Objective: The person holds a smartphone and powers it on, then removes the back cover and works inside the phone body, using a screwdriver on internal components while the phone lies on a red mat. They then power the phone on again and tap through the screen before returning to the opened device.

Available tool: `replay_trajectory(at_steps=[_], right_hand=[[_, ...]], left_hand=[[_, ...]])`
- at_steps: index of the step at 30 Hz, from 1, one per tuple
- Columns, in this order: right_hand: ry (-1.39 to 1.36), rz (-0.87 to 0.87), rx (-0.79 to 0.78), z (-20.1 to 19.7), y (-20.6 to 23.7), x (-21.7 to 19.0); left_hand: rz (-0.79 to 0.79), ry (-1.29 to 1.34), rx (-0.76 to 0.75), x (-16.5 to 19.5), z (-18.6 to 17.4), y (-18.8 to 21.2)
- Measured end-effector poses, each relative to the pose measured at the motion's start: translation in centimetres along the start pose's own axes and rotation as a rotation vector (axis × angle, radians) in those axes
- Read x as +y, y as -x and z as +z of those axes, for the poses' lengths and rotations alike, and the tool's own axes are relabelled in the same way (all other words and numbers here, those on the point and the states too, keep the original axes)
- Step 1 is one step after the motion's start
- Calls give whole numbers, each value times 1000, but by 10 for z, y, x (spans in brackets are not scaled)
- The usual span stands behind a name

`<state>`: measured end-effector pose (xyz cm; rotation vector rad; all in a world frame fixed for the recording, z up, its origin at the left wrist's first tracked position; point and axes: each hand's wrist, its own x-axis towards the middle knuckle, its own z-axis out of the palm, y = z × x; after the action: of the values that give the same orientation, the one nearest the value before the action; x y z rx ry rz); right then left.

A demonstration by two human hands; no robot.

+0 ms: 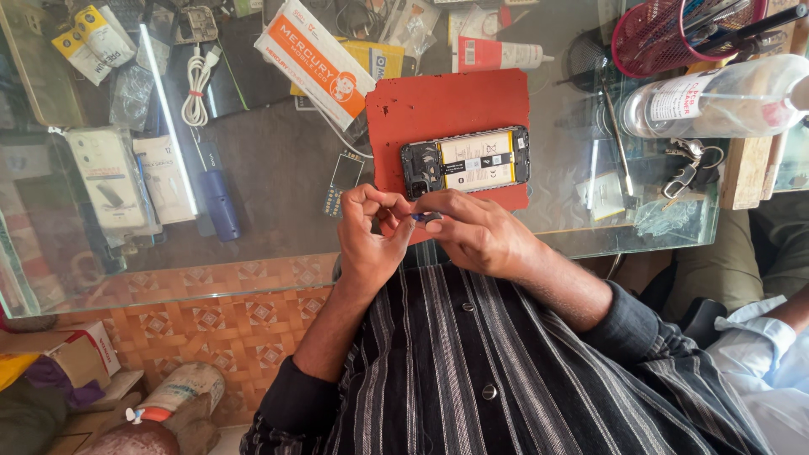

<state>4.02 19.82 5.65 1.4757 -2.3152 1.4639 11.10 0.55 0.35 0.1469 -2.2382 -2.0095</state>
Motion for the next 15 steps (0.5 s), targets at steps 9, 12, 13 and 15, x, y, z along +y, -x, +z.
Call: replay_trajectory(at_steps=[9, 12, 13, 15], right_hand=[[0, 80, 2, 10, -2, 17], [-10, 93, 4, 11, 1, 18], [-21, 99, 3, 12, 1, 18], [-33, 90, 9, 13, 2, 18]], left_hand=[[30, -135, -85, 15, -4, -10], [50, -154, -97, 19, -5, -8], [51, -165, -94, 20, -6, -8], [52, -177, -87, 21, -6, -7]])
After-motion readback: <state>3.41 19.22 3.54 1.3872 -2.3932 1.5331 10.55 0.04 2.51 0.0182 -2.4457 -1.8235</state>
